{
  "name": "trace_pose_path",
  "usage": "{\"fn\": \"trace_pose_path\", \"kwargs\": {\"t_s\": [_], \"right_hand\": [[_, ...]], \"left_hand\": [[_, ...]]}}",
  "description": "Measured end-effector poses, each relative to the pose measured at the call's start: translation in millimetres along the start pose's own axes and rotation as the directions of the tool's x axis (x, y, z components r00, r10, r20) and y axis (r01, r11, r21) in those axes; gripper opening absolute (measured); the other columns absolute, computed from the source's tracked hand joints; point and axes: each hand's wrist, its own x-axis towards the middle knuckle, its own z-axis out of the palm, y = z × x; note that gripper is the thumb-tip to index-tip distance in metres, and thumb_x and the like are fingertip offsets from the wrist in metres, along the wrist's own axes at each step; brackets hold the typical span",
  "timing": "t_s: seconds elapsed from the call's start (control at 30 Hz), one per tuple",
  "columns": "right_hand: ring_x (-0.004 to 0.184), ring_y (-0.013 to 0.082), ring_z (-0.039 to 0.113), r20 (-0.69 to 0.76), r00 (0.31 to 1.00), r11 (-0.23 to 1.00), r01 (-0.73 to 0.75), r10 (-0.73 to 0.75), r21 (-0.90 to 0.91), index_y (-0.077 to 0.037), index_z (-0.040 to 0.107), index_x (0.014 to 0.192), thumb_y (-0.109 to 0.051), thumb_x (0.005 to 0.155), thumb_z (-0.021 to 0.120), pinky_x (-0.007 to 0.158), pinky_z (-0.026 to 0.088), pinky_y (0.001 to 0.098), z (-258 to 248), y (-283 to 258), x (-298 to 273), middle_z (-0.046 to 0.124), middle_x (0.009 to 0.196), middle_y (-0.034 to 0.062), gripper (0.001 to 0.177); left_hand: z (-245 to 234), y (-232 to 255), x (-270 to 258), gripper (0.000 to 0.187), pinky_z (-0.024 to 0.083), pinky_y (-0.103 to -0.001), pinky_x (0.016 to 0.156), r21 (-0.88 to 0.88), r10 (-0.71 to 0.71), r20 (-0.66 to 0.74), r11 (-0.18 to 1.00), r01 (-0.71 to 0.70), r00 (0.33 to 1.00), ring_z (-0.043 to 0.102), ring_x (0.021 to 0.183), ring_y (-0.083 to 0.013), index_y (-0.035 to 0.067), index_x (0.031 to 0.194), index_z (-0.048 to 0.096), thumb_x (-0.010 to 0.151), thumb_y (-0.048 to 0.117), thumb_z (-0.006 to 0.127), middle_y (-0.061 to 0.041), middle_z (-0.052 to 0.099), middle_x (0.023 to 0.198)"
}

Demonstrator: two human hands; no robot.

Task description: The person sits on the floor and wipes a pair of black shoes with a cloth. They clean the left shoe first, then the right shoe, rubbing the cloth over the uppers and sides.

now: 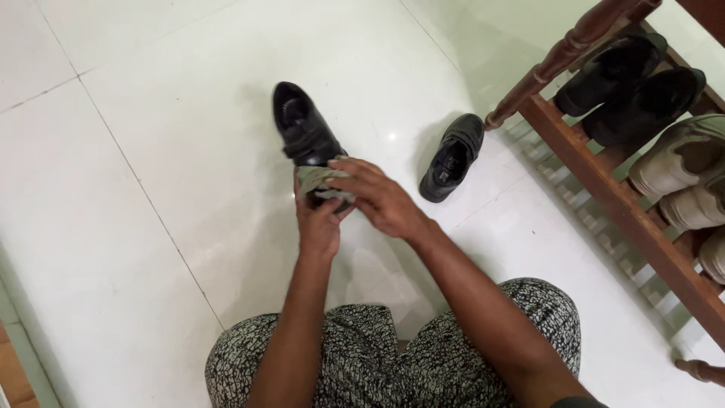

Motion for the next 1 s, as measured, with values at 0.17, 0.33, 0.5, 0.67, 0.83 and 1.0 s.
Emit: {"fn": "trace_pose_path", "kwargs": {"t_s": [0.17,0.33,0.5,0.67,0.83,1.0], "right_hand": [[0.133,0.023,0.06,-0.22,0.919,0.769,-0.125,0.328,0.627,-0.018,0.04,0.151,-0.003,0.1,0.062,0.103,0.056,0.0329,-21,16,-6,0.055,0.154,0.011,0.058],[0.149,0.0282,0.049,-0.575,0.818,0.973,0.118,0.02,0.201,-0.006,0.048,0.155,-0.009,0.112,0.062,0.122,0.046,0.0418,-39,9,9,0.047,0.163,0.0112,0.045],[0.155,0.0271,0.045,-0.559,0.827,0.956,-0.116,-0.056,-0.268,-0.01,0.052,0.152,-0.017,0.107,0.064,0.131,0.029,0.0493,-72,8,20,0.047,0.164,0.0135,0.046],[0.154,0.0332,0.038,-0.369,0.918,0.987,-0.162,0.145,-0.015,-0.014,0.057,0.148,-0.016,0.104,0.068,0.129,0.026,0.0494,-58,4,29,0.049,0.159,0.0159,0.045],[0.152,0.0293,0.042,-0.174,0.957,0.972,-0.22,0.232,0.084,-0.015,0.055,0.146,-0.017,0.106,0.059,0.128,0.033,0.0449,-10,-4,19,0.056,0.154,0.0077,0.041],[0.149,0.0276,0.049,-0.041,0.996,0.993,0.079,-0.083,-0.09,-0.013,0.06,0.14,0.003,0.088,0.061,0.135,0.024,0.0547,0,-21,13,0.061,0.146,0.0085,0.054]], "left_hand": [[-22,19,9,0.054,0.063,-0.043,0.074,-0.36,-0.118,0.106,0.921,0.148,0.987,0.074,0.096,-0.0327,-0.003,0.135,0.057,0.088,0.024,0.064,-0.016,0.072,0.113],[-33,3,2,0.065,0.058,-0.038,0.06,-0.311,-0.184,0.358,0.901,0.303,0.915,0.072,0.076,-0.0287,0.0,0.128,0.065,0.071,0.032,0.067,-0.016,0.075,0.106],[-23,-16,-18,0.073,0.05,-0.033,0.047,-0.2,-0.282,0.529,0.875,0.441,0.8,0.064,0.057,-0.024,-0.002,0.133,0.062,0.074,0.041,0.068,-0.019,0.072,0.097],[-6,-21,-29,0.07,0.045,-0.026,0.048,-0.321,-0.329,0.407,0.822,0.47,0.852,0.053,0.056,-0.0168,0.01,0.131,0.06,0.079,0.058,0.06,-0.015,0.063,0.087],[-6,-14,-27,0.065,0.036,-0.024,0.044,-0.346,-0.314,0.291,0.847,0.405,0.904,0.044,0.052,-0.0129,0.01,0.122,0.062,0.089,0.064,0.048,-0.01,0.057,0.081],[7,-7,-20,0.057,0.052,-0.026,0.062,-0.428,-0.202,0.314,0.842,0.329,0.928,0.061,0.077,-0.0144,0.009,0.126,0.056,0.103,0.06,0.046,-0.008,0.062,0.105]]}}
